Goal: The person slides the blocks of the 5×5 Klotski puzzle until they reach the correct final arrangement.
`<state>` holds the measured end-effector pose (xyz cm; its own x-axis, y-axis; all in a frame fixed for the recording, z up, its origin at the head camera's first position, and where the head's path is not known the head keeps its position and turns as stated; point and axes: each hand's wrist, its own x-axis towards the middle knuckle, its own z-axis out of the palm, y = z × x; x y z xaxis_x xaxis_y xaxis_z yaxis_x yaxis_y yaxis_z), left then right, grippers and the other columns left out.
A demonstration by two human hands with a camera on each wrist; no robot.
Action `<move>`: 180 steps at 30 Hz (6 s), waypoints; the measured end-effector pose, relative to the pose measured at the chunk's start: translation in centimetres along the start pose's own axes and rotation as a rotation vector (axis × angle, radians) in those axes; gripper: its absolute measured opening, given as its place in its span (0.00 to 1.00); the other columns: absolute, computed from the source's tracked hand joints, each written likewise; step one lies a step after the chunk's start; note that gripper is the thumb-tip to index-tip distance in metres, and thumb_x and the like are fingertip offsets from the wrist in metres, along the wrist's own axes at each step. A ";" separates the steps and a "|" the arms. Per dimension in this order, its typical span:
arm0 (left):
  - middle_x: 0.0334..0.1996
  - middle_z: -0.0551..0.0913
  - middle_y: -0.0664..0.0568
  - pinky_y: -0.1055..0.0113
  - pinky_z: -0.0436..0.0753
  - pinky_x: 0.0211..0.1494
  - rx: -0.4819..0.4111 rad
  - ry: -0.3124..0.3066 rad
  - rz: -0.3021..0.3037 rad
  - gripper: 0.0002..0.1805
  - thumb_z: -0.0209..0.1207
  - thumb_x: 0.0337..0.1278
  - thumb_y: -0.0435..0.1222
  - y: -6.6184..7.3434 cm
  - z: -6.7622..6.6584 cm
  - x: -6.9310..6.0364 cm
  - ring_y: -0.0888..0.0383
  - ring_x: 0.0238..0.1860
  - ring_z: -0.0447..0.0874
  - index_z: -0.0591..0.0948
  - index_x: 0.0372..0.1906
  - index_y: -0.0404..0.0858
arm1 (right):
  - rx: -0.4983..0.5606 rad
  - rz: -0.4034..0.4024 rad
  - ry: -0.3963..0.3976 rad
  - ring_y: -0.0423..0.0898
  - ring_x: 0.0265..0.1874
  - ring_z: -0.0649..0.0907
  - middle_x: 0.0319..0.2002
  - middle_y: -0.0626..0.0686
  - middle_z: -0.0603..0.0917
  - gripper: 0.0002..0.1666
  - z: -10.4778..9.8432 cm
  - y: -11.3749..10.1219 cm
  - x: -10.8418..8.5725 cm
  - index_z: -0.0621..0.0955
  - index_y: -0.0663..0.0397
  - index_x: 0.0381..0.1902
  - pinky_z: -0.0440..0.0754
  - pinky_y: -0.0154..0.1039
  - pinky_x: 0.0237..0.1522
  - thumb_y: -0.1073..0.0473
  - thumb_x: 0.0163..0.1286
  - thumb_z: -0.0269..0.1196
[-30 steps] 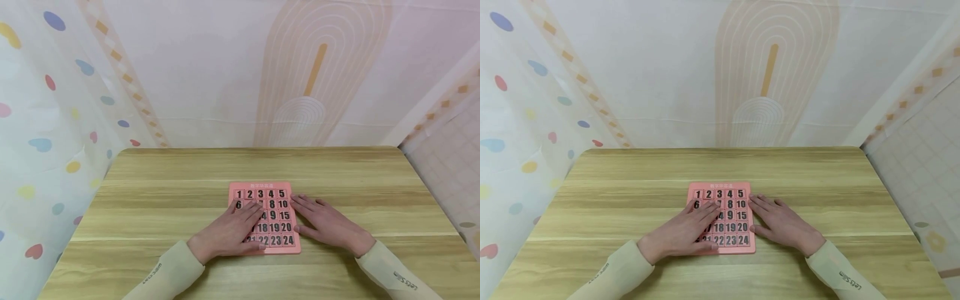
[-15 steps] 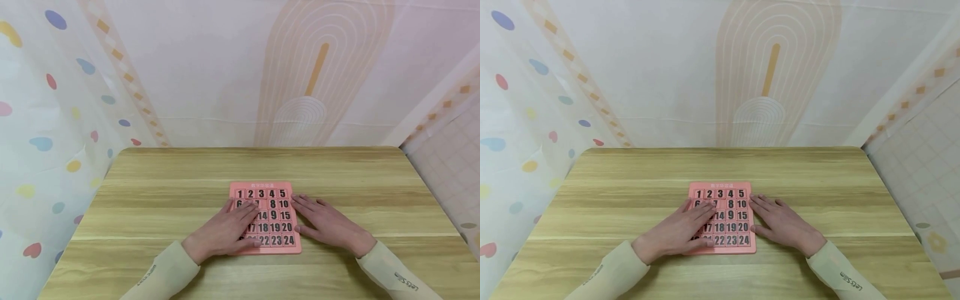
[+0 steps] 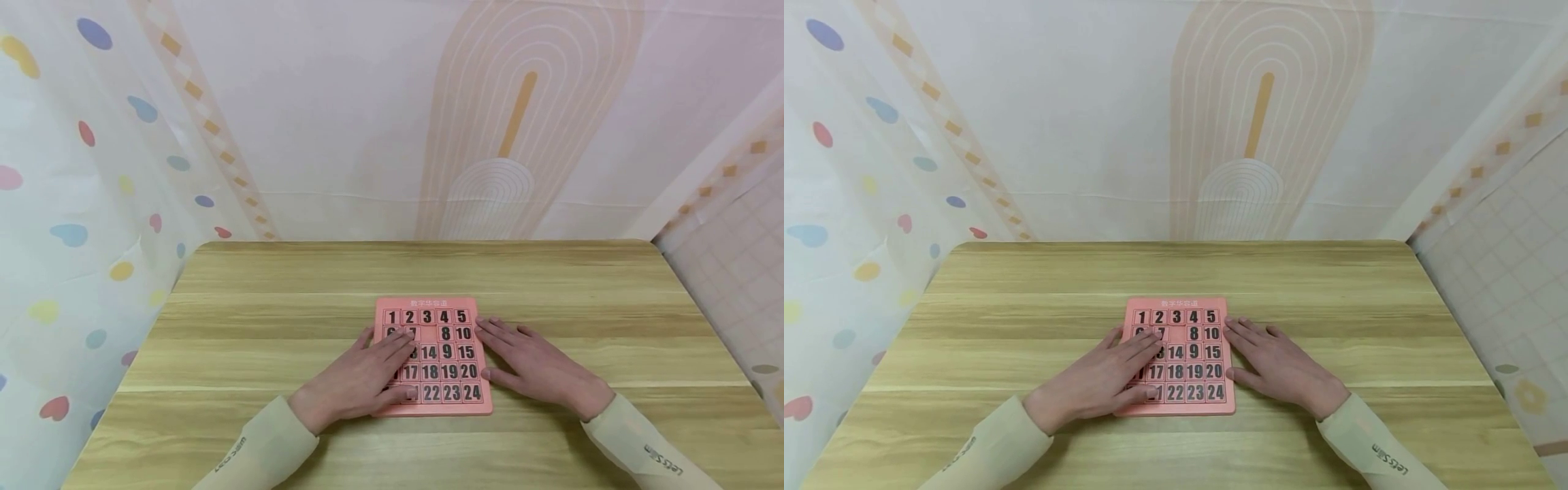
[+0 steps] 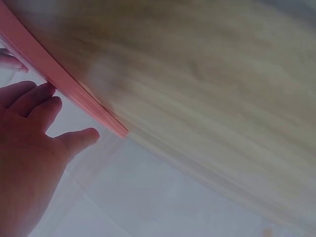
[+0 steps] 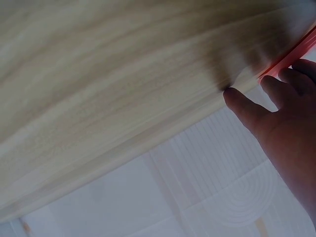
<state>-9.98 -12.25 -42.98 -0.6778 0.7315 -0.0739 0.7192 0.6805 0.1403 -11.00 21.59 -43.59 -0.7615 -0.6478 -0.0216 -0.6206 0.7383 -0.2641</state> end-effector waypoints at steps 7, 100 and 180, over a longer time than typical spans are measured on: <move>0.80 0.61 0.45 0.39 0.52 0.81 -0.005 0.013 -0.002 0.44 0.41 0.76 0.65 -0.2 0.1 -0.2 0.50 0.80 0.58 0.63 0.80 0.37 | 0.002 0.005 -0.001 0.57 0.78 0.64 0.79 0.55 0.63 0.42 0.0 0.1 0.0 0.65 0.57 0.80 0.65 0.64 0.74 0.37 0.80 0.54; 0.81 0.59 0.48 0.41 0.52 0.81 0.077 -0.023 -0.009 0.48 0.39 0.73 0.70 2.6 0.1 2.6 0.52 0.81 0.56 0.61 0.82 0.40 | 0.001 -0.001 0.019 0.57 0.76 0.66 0.78 0.56 0.66 0.41 0.2 0.1 0.1 0.67 0.57 0.79 0.67 0.64 0.72 0.38 0.80 0.55; 0.79 0.61 0.40 0.37 0.65 0.75 -0.100 0.007 -0.231 0.61 0.62 0.52 0.72 -1.3 0.0 -4.0 0.42 0.78 0.60 0.63 0.79 0.32 | -0.052 -0.180 0.158 0.55 0.71 0.75 0.68 0.51 0.80 0.32 0.5 -4.4 -0.3 0.80 0.53 0.68 0.70 0.63 0.71 0.41 0.74 0.64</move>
<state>-8.23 -16.03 -42.84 -0.8237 0.5565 -0.1085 0.5266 0.8218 0.2176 -7.94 18.45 -42.95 -0.6554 -0.7350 0.1736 -0.7543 0.6252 -0.2004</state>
